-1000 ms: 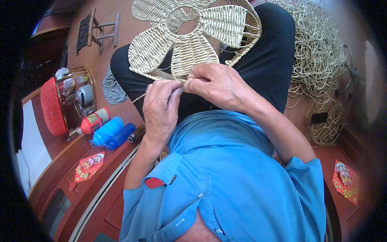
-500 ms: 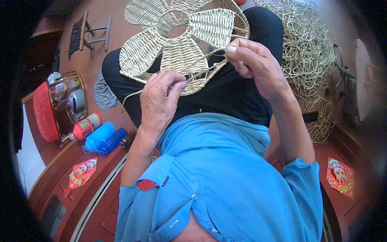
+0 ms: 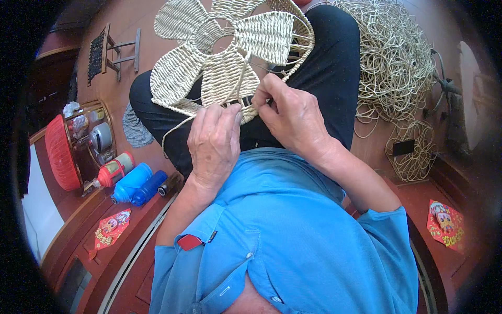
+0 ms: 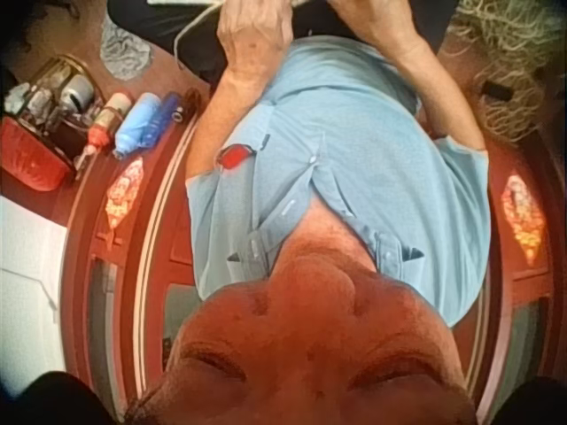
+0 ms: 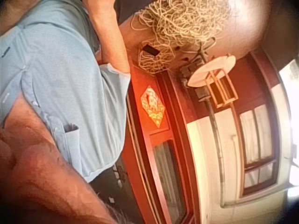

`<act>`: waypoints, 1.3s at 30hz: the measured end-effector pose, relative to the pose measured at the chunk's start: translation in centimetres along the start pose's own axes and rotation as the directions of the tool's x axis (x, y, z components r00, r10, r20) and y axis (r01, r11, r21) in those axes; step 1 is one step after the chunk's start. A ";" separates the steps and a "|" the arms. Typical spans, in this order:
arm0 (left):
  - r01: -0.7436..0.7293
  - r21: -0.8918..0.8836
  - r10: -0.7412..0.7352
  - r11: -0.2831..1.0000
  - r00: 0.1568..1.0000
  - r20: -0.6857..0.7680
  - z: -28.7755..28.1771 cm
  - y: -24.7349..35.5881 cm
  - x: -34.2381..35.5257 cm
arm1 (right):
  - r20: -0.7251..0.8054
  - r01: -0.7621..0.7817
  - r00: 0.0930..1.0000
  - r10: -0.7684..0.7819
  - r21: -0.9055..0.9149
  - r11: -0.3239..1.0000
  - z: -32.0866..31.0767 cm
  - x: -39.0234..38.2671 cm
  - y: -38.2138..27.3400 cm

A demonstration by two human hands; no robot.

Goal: The person is weaving a large flower-shaped object from straw or wicker.

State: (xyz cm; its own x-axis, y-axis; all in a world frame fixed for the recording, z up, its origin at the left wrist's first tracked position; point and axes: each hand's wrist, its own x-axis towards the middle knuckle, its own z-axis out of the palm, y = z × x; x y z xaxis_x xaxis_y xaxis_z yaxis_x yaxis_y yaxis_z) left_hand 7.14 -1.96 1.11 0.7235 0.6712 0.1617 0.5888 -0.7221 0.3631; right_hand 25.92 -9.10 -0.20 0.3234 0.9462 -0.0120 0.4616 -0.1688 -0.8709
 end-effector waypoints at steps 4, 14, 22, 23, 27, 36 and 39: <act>0.193 -0.134 -0.173 0.972 0.974 0.146 -0.2 0.8 -0.3 | 0.033 0.082 0.996 -0.078 -0.151 0.985 0.7 0.5 0.0; 0.721 -0.480 -0.360 0.500 0.677 0.642 0.5 0.0 0.8 | 0.040 -0.042 0.998 0.049 -0.153 0.987 1.9 1.1 -0.9; 0.195 -0.146 -0.165 0.970 0.967 0.196 -1.8 1.0 -0.9 | -0.173 0.006 0.985 -0.015 -0.049 0.999 4.0 0.2 -1.0; 0.221 -0.198 -0.188 0.955 0.967 0.169 -2.3 1.0 -0.8 | -0.183 -0.022 0.983 0.015 -0.037 0.999 4.3 -0.2 -0.7; 0.367 -0.359 -0.309 0.858 0.928 0.208 -2.2 0.0 -0.7 | -0.088 -0.166 0.938 0.335 0.735 0.657 4.9 -0.4 -0.4; 0.091 -0.305 -0.104 0.948 0.994 -0.028 0.1 0.9 0.5 | 0.320 -0.423 0.894 0.313 0.833 0.358 -3.7 1.0 1.9; 0.085 -0.235 -0.087 0.968 0.996 0.001 0.6 1.3 1.4 | 0.250 -0.407 0.895 0.369 0.796 0.448 -8.8 1.4 5.1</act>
State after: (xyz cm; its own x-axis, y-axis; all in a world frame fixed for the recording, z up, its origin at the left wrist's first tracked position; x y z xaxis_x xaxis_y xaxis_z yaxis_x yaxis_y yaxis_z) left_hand 9.14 -2.05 1.24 0.6696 0.7316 0.1286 0.5470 -0.6027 0.5810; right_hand 35.98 -11.07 -0.39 0.2530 0.8539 -0.4549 -0.5823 -0.2411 -0.7764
